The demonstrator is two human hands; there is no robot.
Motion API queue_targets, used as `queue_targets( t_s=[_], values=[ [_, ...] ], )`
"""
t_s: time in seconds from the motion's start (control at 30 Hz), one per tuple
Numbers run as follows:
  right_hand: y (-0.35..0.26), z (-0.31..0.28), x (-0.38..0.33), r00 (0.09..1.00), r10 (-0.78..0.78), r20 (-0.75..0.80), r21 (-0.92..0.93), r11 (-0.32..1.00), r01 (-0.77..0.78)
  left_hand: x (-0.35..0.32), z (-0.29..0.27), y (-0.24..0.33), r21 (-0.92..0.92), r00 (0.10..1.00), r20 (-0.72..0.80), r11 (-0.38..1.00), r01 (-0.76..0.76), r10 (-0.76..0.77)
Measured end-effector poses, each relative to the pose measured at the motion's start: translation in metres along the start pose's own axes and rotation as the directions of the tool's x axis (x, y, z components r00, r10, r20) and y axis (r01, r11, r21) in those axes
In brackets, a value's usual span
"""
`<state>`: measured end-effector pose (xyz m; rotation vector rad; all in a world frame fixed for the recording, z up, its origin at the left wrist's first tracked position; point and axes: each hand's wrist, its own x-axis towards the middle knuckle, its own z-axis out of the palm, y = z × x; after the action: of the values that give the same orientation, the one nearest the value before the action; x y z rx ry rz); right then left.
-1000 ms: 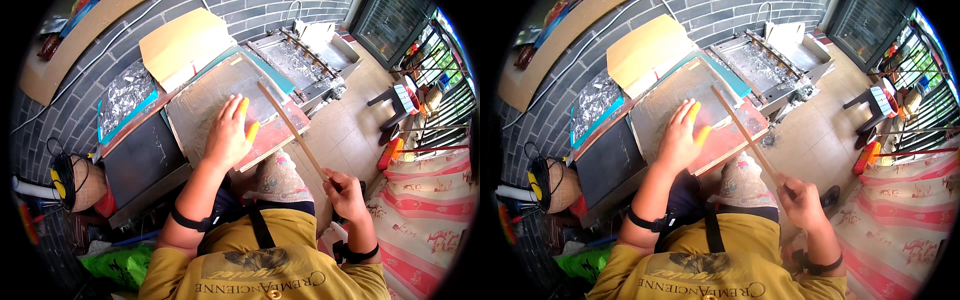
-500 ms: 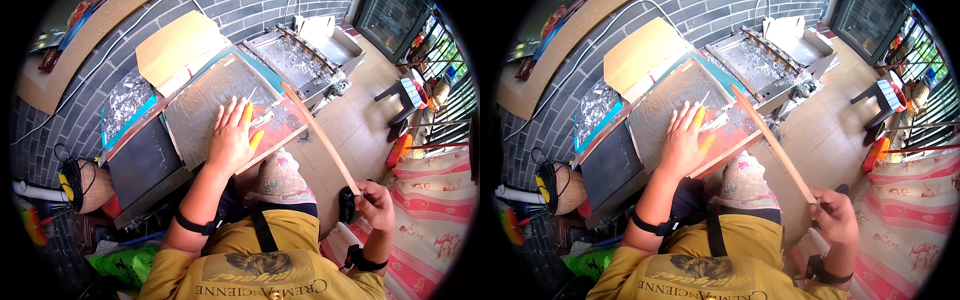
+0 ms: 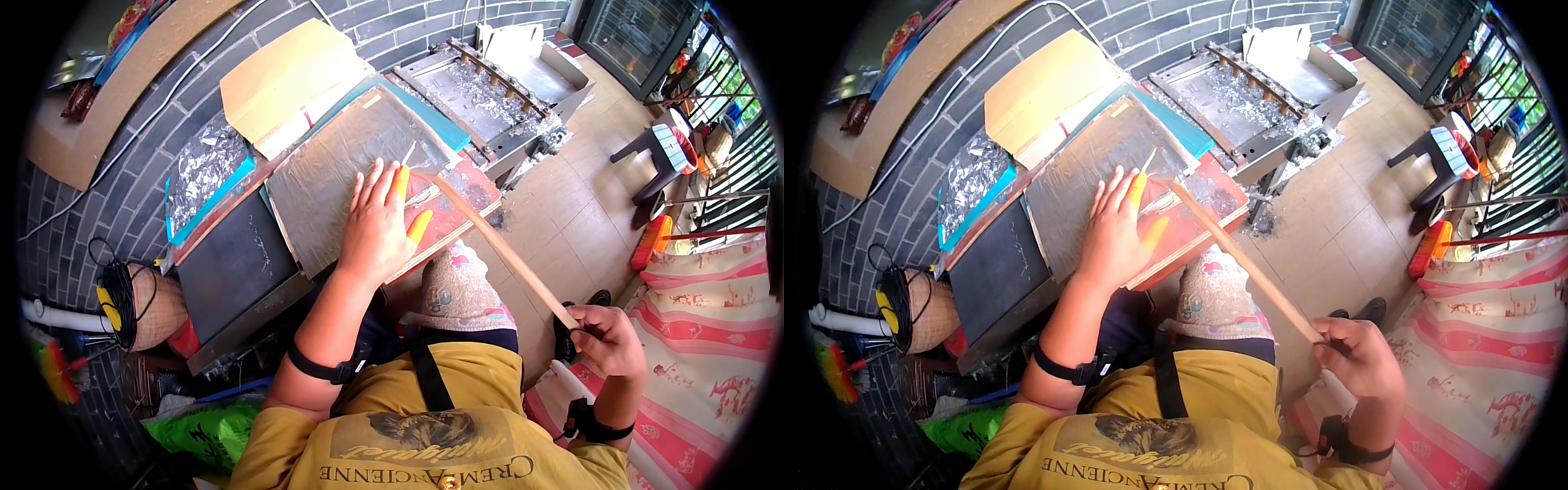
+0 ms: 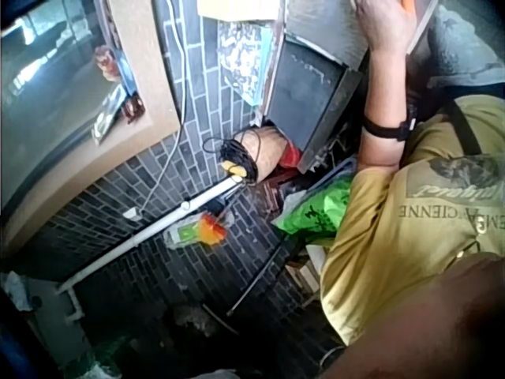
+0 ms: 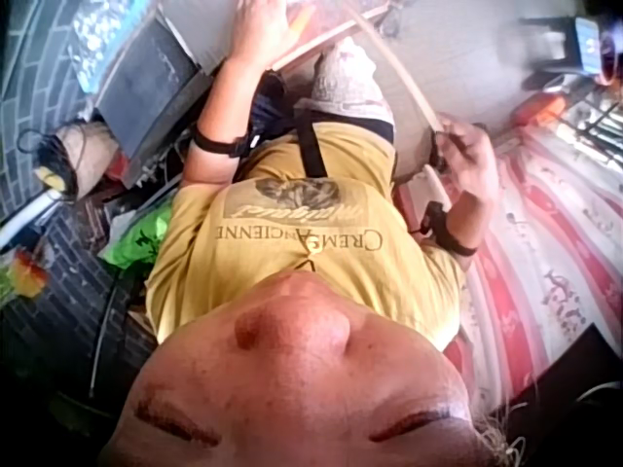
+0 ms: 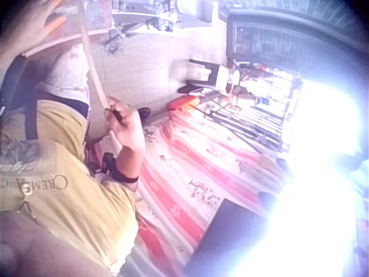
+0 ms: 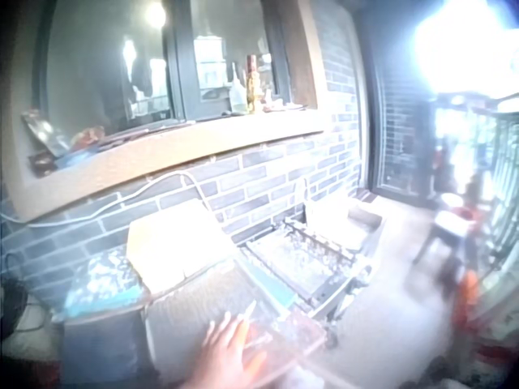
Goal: The person peels a sheet of aluminum foil from a flat board using a wooden stick to lift the edge and their fingers to pull it away. They then place the peeled foil into a blue tray and repeat the process with another sheet.
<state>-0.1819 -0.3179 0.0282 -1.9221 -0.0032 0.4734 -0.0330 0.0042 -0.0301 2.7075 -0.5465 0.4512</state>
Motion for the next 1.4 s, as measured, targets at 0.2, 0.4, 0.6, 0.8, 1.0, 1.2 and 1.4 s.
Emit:
queue_targets(
  t_s=[0.2, 0.4, 0.6, 0.8, 1.0, 1.2, 1.4],
  values=[
    [-0.009, 0.004, 0.008, 1.000, -0.016, 0.001, 0.039, 0.999, 0.016, 0.010, 0.000, -0.005, -0.242, 0.981, -0.196, 0.969, -0.050, 0.002],
    [-0.013, 0.001, 0.015, 0.993, -0.109, 0.047, -0.018, 0.994, 0.110, 0.037, -0.016, 0.017, -0.179, 0.965, -0.103, 0.959, 0.221, -0.242],
    [-0.013, -0.001, 0.014, 0.990, -0.117, 0.075, 0.007, 0.993, 0.117, 0.044, -0.009, 0.014, -0.218, 0.912, -0.109, 0.904, 0.367, -0.397],
    [-0.008, -0.006, 0.014, 0.999, -0.023, 0.044, 0.029, 0.999, 0.022, 0.039, -0.004, -0.003, -0.297, 0.887, -0.305, 0.920, 0.257, -0.346],
    [-0.009, -0.002, 0.021, 0.993, -0.103, 0.055, -0.007, 0.995, 0.104, 0.040, -0.011, -0.005, -0.234, 0.883, -0.369, 0.949, 0.213, -0.289],
    [-0.023, 0.017, 0.045, 0.996, -0.069, 0.060, 0.160, 0.985, 0.058, 0.040, -0.011, -0.002, -0.181, 0.893, -0.390, 0.969, 0.166, -0.225],
    [-0.021, 0.022, 0.060, 0.993, -0.095, 0.071, 0.134, 0.987, 0.085, 0.042, -0.007, -0.001, -0.232, 0.912, -0.376, 0.970, 0.078, -0.164]
  ],
)
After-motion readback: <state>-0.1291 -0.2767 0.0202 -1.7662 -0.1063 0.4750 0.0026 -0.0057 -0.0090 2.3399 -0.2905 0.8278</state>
